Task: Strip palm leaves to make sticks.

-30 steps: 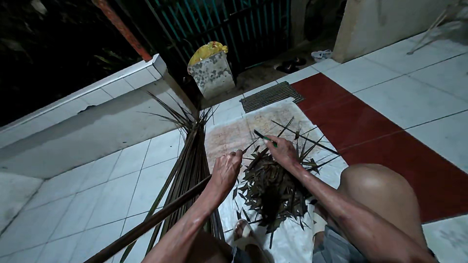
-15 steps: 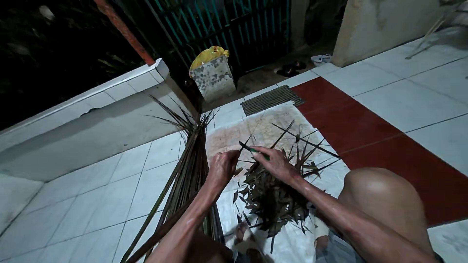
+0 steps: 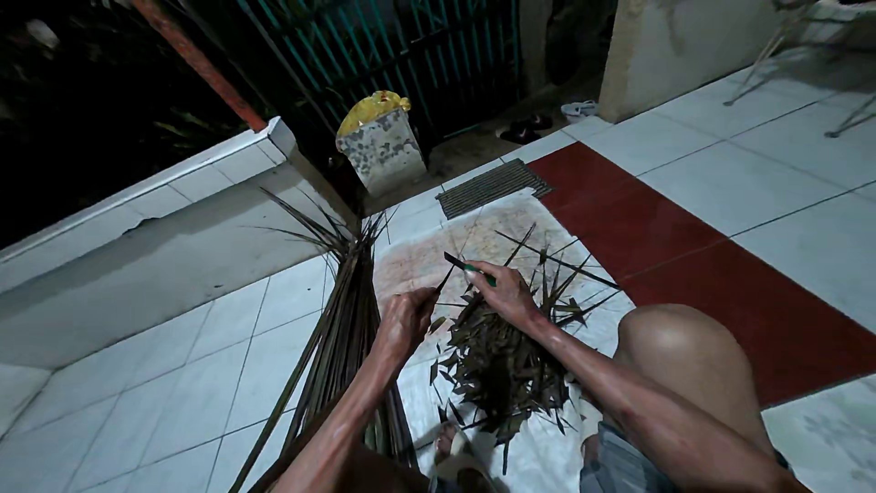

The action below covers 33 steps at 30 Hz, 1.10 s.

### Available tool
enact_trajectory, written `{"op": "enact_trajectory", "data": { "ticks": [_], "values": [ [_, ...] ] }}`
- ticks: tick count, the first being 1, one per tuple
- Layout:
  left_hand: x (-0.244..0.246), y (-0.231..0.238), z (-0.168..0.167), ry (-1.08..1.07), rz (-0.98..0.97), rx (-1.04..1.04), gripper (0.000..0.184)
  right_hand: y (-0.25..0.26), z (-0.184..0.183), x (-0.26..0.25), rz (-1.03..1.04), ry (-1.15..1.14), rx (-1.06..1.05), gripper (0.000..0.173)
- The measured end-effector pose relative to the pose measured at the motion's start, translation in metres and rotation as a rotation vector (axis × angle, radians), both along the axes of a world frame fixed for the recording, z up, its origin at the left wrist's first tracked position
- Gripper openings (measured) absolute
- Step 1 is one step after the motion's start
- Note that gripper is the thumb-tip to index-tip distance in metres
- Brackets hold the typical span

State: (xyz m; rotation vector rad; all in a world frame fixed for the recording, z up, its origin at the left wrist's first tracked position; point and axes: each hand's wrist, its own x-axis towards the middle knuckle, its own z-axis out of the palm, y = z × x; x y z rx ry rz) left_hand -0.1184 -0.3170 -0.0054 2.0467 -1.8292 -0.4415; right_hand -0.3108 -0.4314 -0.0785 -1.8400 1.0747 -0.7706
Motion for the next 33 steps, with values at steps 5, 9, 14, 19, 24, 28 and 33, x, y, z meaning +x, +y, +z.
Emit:
{"op": "enact_trajectory", "data": {
  "ticks": [5, 9, 14, 19, 24, 28, 33],
  "values": [
    [-0.004, 0.001, 0.003, -0.054, 0.003, 0.012, 0.030, 0.000, 0.002, 0.000, -0.027, 0.032, 0.011, 0.035],
    [-0.005, 0.003, 0.002, -0.074, -0.012, 0.005, 0.030, -0.004, 0.006, -0.004, -0.065, 0.048, 0.034, 0.036],
    [-0.006, 0.007, 0.002, -0.086, -0.022, 0.007, 0.030, -0.030, -0.004, -0.014, -0.174, -0.003, 0.098, 0.036],
    [-0.002, 0.008, 0.005, -0.057, 0.000, 0.031, 0.030, -0.040, -0.025, -0.019, -0.306, -0.165, 0.106, 0.040],
    [0.003, 0.001, 0.003, 0.019, -0.003, -0.016, 0.032, -0.010, 0.003, -0.012, -0.086, -0.320, 0.120, 0.042],
    [-0.003, -0.005, 0.003, 0.179, -0.030, -0.024, 0.032, 0.002, 0.011, 0.003, -0.035, -0.407, 0.159, 0.033],
    [-0.006, -0.009, 0.000, 0.352, 0.036, -0.025, 0.032, -0.004, 0.007, 0.005, -0.262, -0.388, 0.192, 0.037]
  ]
}}
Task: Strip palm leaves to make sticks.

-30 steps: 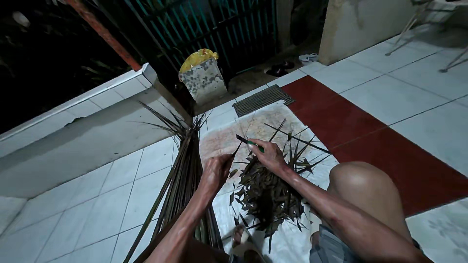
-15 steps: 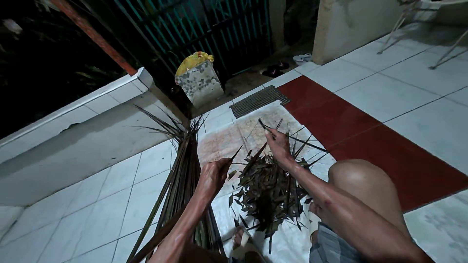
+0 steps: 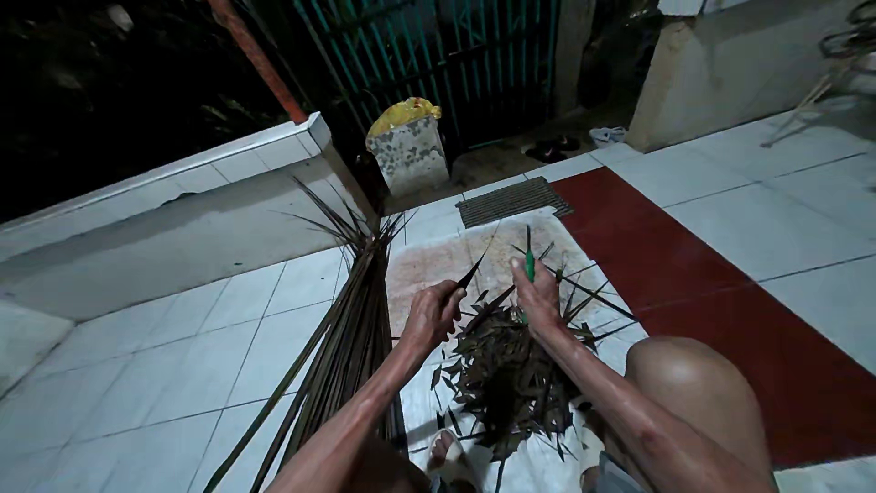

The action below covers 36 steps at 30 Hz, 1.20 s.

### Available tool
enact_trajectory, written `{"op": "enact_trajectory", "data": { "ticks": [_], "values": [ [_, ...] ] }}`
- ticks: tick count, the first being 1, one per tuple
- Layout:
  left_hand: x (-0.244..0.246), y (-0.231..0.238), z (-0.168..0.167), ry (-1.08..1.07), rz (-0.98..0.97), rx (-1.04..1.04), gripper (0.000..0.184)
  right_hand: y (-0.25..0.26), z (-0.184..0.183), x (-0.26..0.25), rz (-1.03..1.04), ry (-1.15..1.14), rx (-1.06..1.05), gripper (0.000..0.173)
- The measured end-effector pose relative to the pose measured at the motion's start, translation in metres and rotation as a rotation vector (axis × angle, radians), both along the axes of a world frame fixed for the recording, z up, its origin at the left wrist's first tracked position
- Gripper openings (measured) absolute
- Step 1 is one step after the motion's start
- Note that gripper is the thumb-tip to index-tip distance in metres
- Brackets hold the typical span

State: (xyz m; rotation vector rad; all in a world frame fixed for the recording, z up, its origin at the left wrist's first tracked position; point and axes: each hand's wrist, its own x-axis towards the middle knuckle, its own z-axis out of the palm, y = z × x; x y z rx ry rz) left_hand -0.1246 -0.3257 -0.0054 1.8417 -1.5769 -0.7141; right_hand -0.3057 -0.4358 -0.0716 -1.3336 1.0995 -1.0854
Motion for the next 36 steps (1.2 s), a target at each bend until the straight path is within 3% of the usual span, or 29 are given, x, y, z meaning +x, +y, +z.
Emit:
{"op": "enact_trajectory", "data": {
  "ticks": [7, 11, 17, 23, 25, 30, 36],
  "values": [
    [-0.002, -0.013, -0.014, 0.016, -0.069, -0.032, 0.032, 0.009, 0.017, 0.006, 0.193, -0.083, -0.097, 0.035],
    [-0.005, -0.023, -0.024, 0.101, -0.188, -0.024, 0.037, 0.003, 0.010, 0.006, 0.118, -0.041, -0.055, 0.029],
    [0.016, -0.029, -0.058, 0.398, -0.401, 0.162, 0.039, -0.012, 0.006, -0.011, 0.071, -0.022, -0.069, 0.031],
    [0.014, -0.033, -0.064, 0.544, -0.371, 0.188, 0.037, -0.031, 0.007, -0.025, -0.098, 0.041, -0.033, 0.028],
    [0.010, -0.036, -0.053, 0.403, -0.328, 0.161, 0.036, -0.033, 0.004, -0.029, -0.119, 0.128, -0.043, 0.031],
    [0.026, -0.049, -0.047, -0.326, -0.248, 0.032, 0.036, -0.022, -0.004, -0.026, 0.114, 0.294, -0.104, 0.052],
    [0.024, -0.045, -0.035, -0.496, -0.182, 0.074, 0.035, 0.004, -0.008, -0.015, 0.371, 0.353, -0.152, 0.042]
  ]
}}
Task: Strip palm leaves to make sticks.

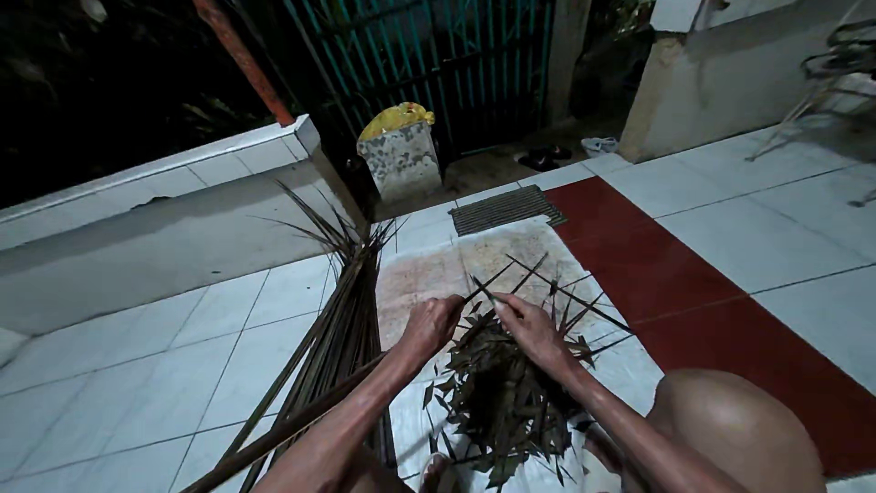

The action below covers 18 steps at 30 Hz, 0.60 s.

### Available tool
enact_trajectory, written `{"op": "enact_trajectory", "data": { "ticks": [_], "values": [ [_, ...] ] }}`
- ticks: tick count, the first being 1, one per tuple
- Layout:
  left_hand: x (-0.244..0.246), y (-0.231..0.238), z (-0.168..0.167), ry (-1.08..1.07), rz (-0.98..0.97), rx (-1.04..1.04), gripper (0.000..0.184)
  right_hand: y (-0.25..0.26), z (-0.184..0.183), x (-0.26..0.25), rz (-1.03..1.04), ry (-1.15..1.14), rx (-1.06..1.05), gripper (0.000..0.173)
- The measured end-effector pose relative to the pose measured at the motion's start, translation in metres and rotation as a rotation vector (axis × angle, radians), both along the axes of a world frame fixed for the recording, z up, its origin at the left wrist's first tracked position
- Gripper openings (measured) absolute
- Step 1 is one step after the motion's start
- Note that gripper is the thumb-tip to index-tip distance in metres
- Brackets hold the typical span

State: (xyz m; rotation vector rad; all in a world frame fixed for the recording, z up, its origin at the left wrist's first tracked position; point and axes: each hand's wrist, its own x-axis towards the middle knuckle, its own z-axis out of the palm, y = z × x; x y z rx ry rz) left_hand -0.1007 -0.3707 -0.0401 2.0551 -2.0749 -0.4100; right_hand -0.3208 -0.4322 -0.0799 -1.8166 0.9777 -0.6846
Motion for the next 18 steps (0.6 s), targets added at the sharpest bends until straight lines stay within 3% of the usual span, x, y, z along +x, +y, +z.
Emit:
{"op": "enact_trajectory", "data": {
  "ticks": [5, 12, 18],
  "values": [
    [-0.006, 0.007, 0.009, -0.069, 0.014, 0.009, 0.035, 0.008, -0.003, 0.007, 0.081, 0.012, -0.010, 0.041],
    [-0.004, 0.011, 0.007, -0.080, -0.006, -0.004, 0.033, 0.016, -0.002, 0.011, 0.018, 0.060, -0.051, 0.042],
    [0.003, 0.011, 0.006, 0.064, -0.032, -0.020, 0.033, 0.014, -0.003, 0.008, -0.015, 0.059, -0.063, 0.041]
  ]
}}
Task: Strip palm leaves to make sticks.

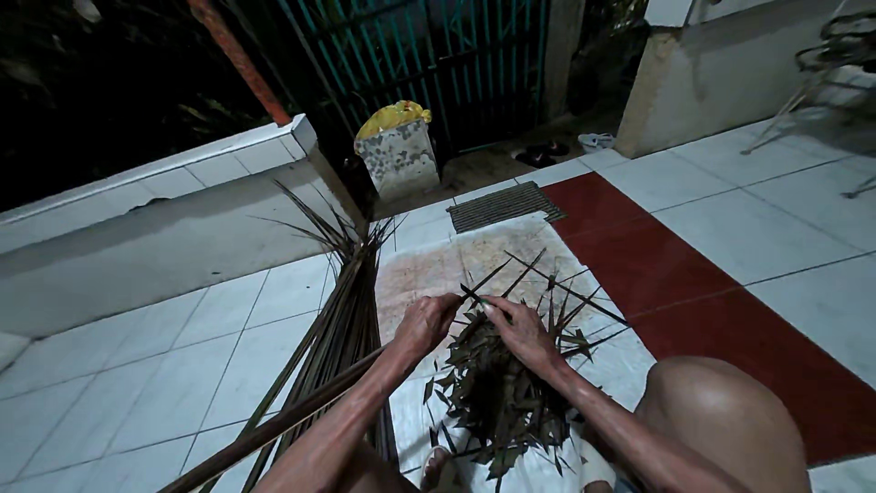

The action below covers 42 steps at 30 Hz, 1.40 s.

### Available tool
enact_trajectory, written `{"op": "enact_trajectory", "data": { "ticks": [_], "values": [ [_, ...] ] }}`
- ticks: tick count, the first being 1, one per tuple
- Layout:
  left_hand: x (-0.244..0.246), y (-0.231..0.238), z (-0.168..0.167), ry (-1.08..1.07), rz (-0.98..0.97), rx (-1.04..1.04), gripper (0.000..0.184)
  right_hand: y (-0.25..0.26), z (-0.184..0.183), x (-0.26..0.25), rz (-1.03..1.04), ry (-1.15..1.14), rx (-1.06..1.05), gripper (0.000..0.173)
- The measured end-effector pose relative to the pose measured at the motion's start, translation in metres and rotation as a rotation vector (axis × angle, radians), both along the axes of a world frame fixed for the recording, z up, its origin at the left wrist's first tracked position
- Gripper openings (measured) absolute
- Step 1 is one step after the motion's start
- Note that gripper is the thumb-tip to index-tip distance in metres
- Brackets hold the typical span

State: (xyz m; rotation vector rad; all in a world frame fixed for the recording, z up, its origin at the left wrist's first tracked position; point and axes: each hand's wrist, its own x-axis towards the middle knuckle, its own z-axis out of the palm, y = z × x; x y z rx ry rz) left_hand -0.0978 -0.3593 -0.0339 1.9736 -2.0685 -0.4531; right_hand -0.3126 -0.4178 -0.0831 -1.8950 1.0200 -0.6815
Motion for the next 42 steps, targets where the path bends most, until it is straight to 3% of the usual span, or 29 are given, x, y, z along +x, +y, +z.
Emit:
{"op": "enact_trajectory", "data": {
  "ticks": [12, 32, 42],
  "values": [
    [-0.005, 0.002, 0.002, 0.004, 0.007, 0.050, 0.033, -0.003, 0.000, 0.002, -0.095, 0.115, 0.033, 0.041],
    [-0.003, 0.034, 0.018, 0.041, 0.028, 0.099, 0.032, -0.045, -0.015, -0.027, -0.408, 0.089, 0.037, 0.039],
    [-0.021, 0.035, 0.025, -0.317, 0.088, 0.111, 0.033, -0.005, 0.002, -0.002, 0.079, 0.037, 0.044, 0.041]
  ]
}}
